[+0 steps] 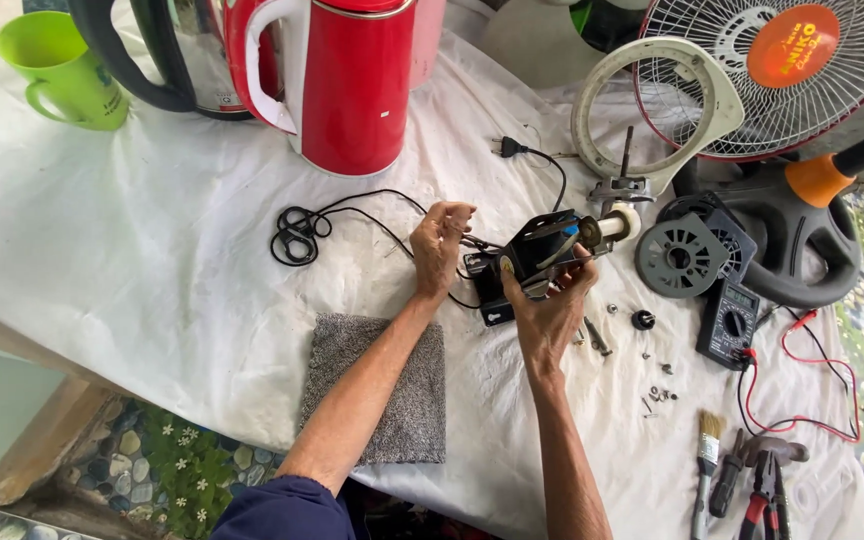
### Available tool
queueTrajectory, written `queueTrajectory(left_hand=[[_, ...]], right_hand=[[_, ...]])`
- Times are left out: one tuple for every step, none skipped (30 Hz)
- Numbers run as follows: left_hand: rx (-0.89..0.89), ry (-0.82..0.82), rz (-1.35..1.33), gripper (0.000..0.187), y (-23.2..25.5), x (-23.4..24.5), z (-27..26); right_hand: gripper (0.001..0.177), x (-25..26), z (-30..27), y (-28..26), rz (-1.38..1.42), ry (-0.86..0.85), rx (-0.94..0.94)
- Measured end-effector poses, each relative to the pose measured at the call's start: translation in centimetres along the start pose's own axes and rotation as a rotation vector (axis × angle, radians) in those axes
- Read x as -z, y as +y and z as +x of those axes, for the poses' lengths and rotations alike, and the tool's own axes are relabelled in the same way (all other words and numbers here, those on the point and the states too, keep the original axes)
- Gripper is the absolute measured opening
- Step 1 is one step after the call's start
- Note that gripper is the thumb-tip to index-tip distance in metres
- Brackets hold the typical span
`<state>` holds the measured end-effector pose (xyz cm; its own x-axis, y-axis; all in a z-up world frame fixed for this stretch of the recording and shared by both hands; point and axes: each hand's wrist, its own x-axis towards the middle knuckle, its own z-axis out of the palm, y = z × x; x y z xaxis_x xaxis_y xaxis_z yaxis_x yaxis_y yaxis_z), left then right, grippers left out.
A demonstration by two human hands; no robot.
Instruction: The person assembles a small electric motor onto a black metal bracket. They insert the motor, align it, and then use a screwdriver to tighten screws, securing the motor in place. The person also handles a white plastic component and various small screws during the process.
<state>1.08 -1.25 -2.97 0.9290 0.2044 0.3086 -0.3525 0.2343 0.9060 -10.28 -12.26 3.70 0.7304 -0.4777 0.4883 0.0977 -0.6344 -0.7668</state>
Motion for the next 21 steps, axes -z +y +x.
queueTrajectory(left_hand=[[0.001,-0.002,0.000,0.024,-0.2,-0.1,-0.1],[0.041,-0.012,-0.026,0.022,-0.3,0.0,0.1],[0.081,-0.023,-0.051,0.020,-0.4,0.1,0.4],[0.081,-0.013,-0.051,0.020,-0.3,0.1,0.2],[0.099,-0.067,-0.047,0.016,-0.1,0.1,0.0],[0.112,-0.121,-0.042,0.013,0.1,0.1,0.2],[0.105,-0.112,-0.040,0.013,0.0,-0.1,0.3],[0.134,-0.193,-0.022,0.012,-0.1,-0.3,0.2],[0.164,-0.275,-0.003,0.011,-0.3,-0.5,0.0],[0.161,-0.269,0.004,0.011,-0.7,-0.3,0.0],[0.221,-0.335,-0.024,0.014,-1.0,-0.2,0.0],[0.279,-0.406,-0.053,0.018,-1.4,-0.2,0.1],[0.273,-0.406,-0.046,0.018,-1.4,0.1,0.4],[0.272,-0.487,-0.016,0.020,-1.6,0.1,0.4],[0.271,-0.568,0.015,0.022,-1.7,-0.1,0.4],[0.269,-0.584,0.018,0.022,-1.1,0.2,0.6],[0.291,-0.623,0.029,0.024,-0.5,0.4,0.7],[0.315,-0.665,0.046,0.026,0.2,0.8,0.8],[0.316,-0.683,0.054,0.026,1.3,0.8,0.6],[0.322,-0.700,0.082,0.027,2.4,0.8,0.7],[0.328,-0.717,0.110,0.029,3.5,0.8,0.8]], right_hand=[[0.099,0.7,0.0,0.6,-0.001,0.001,-0.001],[0.097,1.2,0.1,1.1,0.038,-0.036,0.001],[0.094,1.6,0.2,1.6,0.078,-0.073,0.004],[0.094,2.3,0.4,1.8,0.079,-0.082,0.008],[0.095,2.9,0.6,2.0,0.090,-0.130,0.011],[0.095,3.4,1.0,2.2,0.106,-0.175,0.017],[0.095,3.6,1.2,2.1,0.112,-0.181,0.025],[0.097,3.9,1.2,2.1,0.114,-0.211,0.013],[0.099,4.2,1.2,2.2,0.115,-0.241,0.002],[0.099,4.0,1.0,2.7,0.124,-0.245,0.003],[0.102,3.8,0.9,3.3,0.126,-0.237,0.031],[0.105,3.6,0.8,3.9,0.128,-0.221,0.058],[0.105,2.9,0.6,4.1,0.137,-0.219,0.060],[0.106,2.6,0.1,4.5,0.101,-0.191,0.075],[0.108,2.3,-0.2,5.0,0.065,-0.162,0.090],[0.108,1.8,-0.5,5.7,0.065,-0.148,0.085],[0.109,1.4,-0.7,6.4,0.051,-0.109,0.118],[0.109,0.8,-1.2,7.0,0.039,-0.069,0.146],[0.109,1.2,-1.4,6.5,0.042,-0.053,0.134],[0.109,1.3,-1.4,6.0,0.010,-0.052,0.147],[0.109,1.5,-1.3,5.5,-0.021,-0.051,0.158]])
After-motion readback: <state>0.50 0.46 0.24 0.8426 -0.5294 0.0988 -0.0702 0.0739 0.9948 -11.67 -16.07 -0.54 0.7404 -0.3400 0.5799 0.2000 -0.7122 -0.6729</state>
